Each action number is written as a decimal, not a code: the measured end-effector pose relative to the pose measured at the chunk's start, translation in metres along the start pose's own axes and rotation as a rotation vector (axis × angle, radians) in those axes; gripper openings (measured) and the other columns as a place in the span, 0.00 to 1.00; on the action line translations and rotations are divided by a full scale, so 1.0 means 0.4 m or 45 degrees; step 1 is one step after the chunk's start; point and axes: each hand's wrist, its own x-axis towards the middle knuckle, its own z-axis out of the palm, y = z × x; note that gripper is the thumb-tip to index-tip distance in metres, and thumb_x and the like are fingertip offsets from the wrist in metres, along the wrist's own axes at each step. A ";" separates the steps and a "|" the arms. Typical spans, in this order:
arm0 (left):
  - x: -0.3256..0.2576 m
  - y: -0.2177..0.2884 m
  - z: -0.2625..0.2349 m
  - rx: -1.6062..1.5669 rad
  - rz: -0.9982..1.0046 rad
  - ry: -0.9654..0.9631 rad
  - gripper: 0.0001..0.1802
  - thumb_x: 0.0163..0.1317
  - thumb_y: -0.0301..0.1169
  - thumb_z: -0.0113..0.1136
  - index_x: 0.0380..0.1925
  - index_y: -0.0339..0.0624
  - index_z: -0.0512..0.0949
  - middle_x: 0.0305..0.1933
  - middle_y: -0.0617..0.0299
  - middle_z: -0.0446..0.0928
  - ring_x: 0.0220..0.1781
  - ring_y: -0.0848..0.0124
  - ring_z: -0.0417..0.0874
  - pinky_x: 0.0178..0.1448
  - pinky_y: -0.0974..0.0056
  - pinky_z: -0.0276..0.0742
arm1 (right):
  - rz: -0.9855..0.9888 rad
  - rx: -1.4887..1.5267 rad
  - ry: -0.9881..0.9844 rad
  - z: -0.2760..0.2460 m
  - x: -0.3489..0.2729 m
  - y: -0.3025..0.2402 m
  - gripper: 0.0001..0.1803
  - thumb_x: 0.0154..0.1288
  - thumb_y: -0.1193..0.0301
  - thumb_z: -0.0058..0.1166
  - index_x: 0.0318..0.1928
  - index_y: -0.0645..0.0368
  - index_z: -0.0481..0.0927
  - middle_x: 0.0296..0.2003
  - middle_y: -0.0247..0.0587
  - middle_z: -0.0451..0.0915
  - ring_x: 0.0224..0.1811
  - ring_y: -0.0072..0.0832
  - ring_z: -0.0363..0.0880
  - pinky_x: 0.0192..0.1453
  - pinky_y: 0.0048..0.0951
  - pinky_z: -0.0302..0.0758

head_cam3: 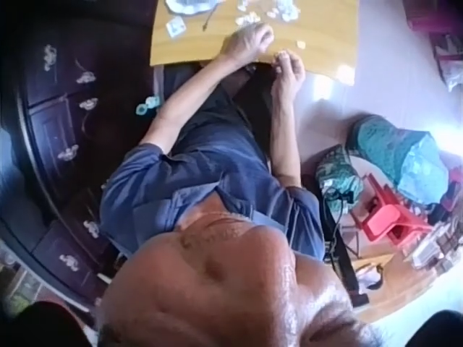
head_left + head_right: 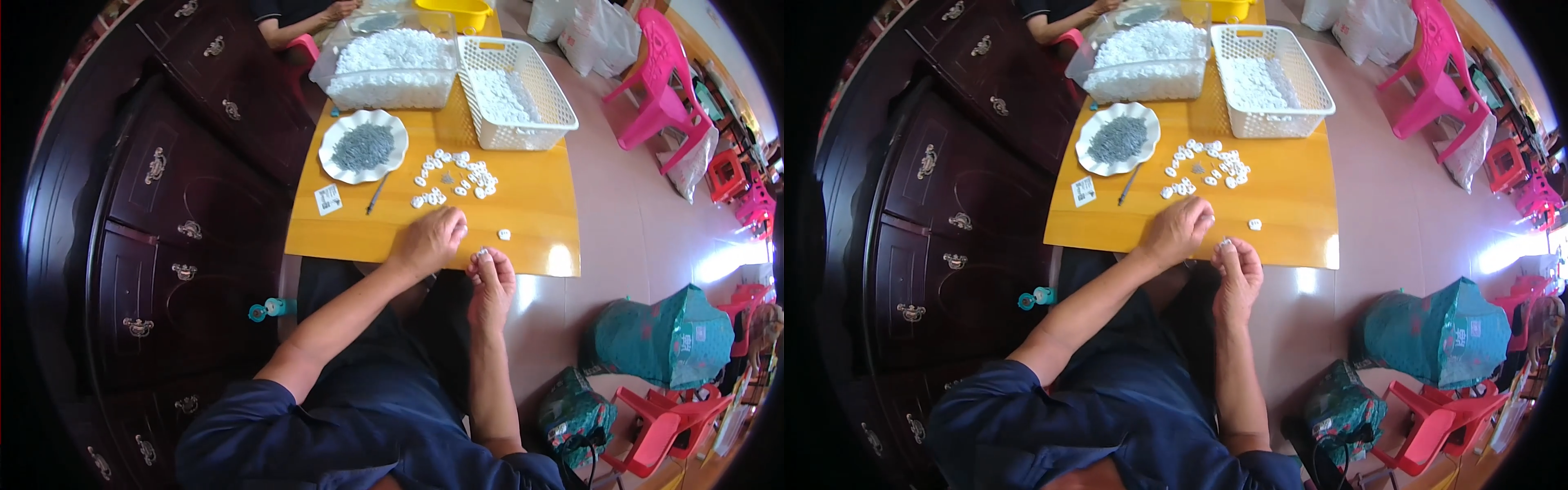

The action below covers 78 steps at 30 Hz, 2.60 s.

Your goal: The recorder is picking up small blue components and inserting them into white plastic circular bases at a table.

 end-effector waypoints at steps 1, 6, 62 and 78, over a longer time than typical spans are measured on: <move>-0.008 0.002 0.000 -0.091 -0.027 0.027 0.08 0.68 0.31 0.62 0.36 0.40 0.74 0.34 0.49 0.80 0.39 0.48 0.84 0.41 0.48 0.78 | 0.001 0.001 0.021 0.002 -0.001 0.000 0.06 0.73 0.76 0.60 0.47 0.63 0.81 0.38 0.38 0.84 0.37 0.23 0.82 0.44 0.22 0.80; -0.085 0.051 -0.019 -0.439 -0.006 0.025 0.04 0.67 0.26 0.65 0.37 0.37 0.81 0.30 0.53 0.83 0.30 0.67 0.87 0.34 0.63 0.79 | 0.002 0.125 0.066 -0.005 -0.005 -0.007 0.05 0.73 0.77 0.59 0.48 0.62 0.80 0.36 0.38 0.82 0.36 0.23 0.81 0.43 0.22 0.80; -0.129 0.047 -0.086 -0.831 -0.295 0.030 0.08 0.70 0.20 0.59 0.47 0.33 0.82 0.37 0.63 0.84 0.36 0.79 0.86 0.40 0.72 0.82 | 0.089 -0.272 -0.270 0.023 -0.029 0.017 0.07 0.73 0.75 0.60 0.48 0.64 0.83 0.37 0.34 0.85 0.38 0.19 0.80 0.48 0.21 0.75; -0.127 0.037 -0.094 -0.802 -0.312 -0.048 0.12 0.69 0.19 0.57 0.51 0.31 0.80 0.39 0.62 0.83 0.37 0.79 0.84 0.44 0.72 0.83 | 0.072 -0.348 -0.291 0.012 -0.032 0.021 0.07 0.73 0.74 0.61 0.47 0.63 0.83 0.37 0.34 0.85 0.38 0.18 0.81 0.48 0.21 0.76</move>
